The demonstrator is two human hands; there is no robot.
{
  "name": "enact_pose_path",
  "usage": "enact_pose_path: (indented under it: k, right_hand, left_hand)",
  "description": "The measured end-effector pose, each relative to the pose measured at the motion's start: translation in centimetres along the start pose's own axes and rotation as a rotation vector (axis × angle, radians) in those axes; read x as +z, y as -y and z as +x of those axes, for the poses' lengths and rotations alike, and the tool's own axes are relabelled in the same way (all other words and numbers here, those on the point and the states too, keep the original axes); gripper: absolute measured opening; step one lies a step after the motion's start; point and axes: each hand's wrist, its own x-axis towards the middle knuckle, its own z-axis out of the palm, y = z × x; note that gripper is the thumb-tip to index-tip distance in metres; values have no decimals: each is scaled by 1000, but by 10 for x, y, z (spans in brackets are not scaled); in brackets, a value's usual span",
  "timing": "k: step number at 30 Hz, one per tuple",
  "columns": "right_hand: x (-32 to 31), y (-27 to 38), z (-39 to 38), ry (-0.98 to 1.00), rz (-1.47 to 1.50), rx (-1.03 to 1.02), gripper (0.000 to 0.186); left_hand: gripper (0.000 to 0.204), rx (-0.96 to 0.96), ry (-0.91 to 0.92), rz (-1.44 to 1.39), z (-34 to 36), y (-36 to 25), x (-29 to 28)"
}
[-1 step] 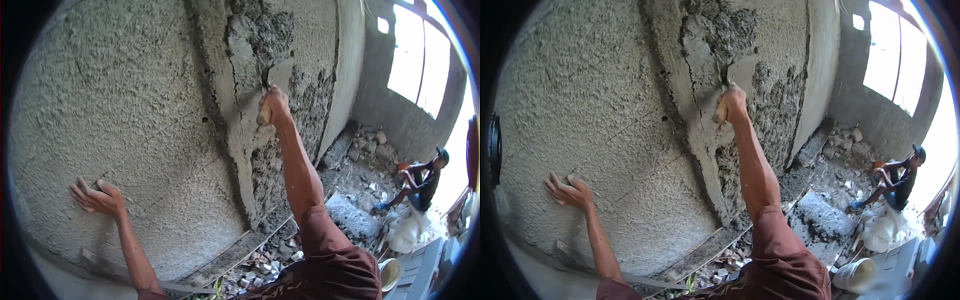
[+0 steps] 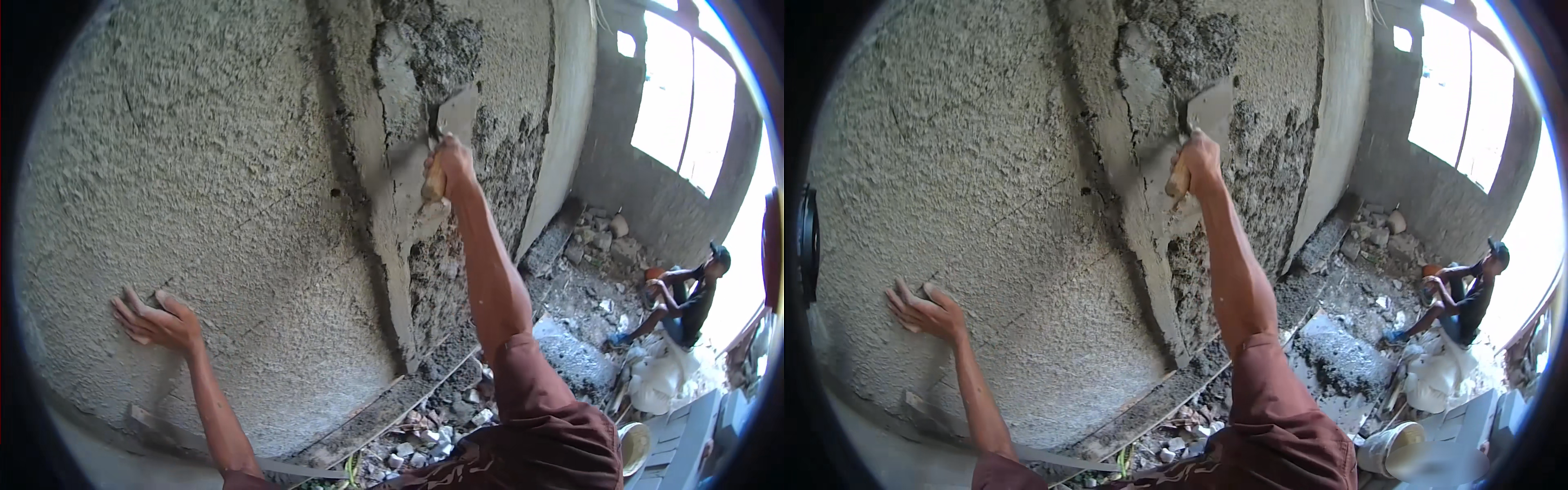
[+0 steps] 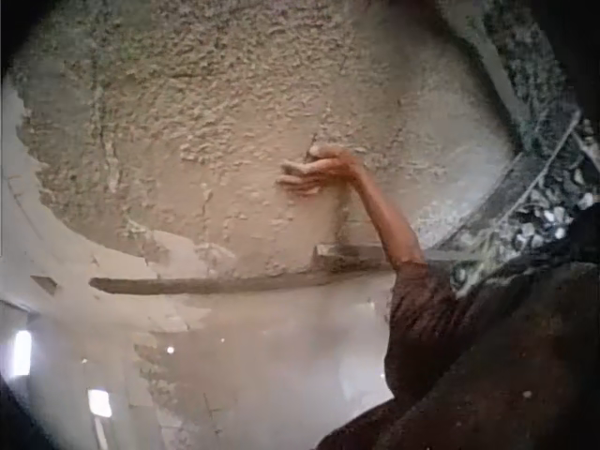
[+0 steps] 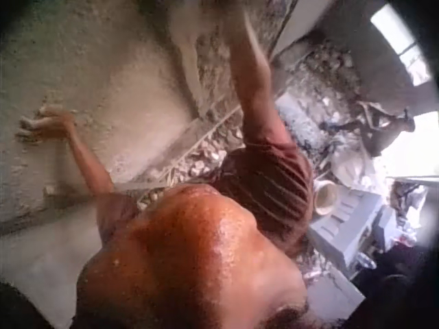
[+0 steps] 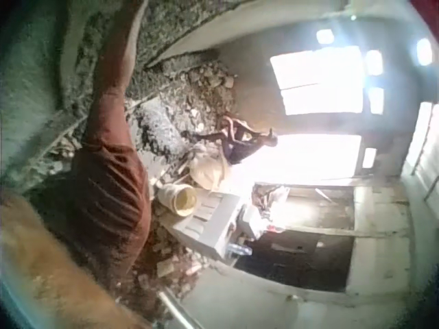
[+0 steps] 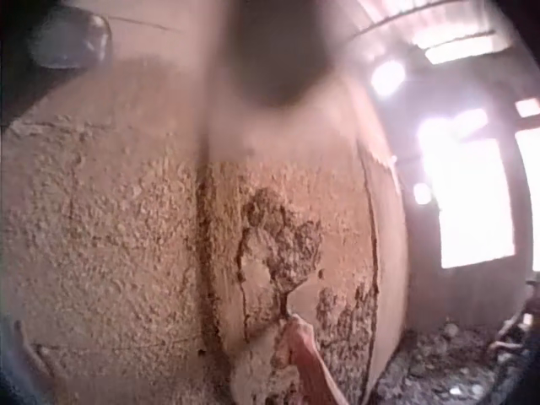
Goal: Applying mortar to a concrete block wall and smoothing it using a trowel.
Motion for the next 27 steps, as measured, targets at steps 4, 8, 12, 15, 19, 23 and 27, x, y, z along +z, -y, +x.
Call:
enact_pose_path:
  k: [4,8,12,15,19,23,27]
  right_hand:
    - [19,32,1,63,-158,-74,30]
    - [25,42,8,233,-466,-363,29]
    - [40,44,-12,292,-610,-419,30]
    - [52,40,-47,160,-588,-202,27]
    - [30,10,-38,88,-1052,-474,37]
    - [-19,-32,-31,27,-1022,-317,38]
    - [-46,-66,-38,-29,-919,-200,35]
  left_hand:
    - [50,-26,-4,-15,-4,2,1]
    - [49,-30,-34,-12,-4,1,3]
    - [50,-22,-53,-13,-8,4,6]
    - [51,4,-57,-28,-15,1,11]
    - [51,-47,-75,-37,-9,8,6]
    - [51,-33,-44,-21,-16,9,5]
    - [52,-50,-36,-31,-21,8,6]
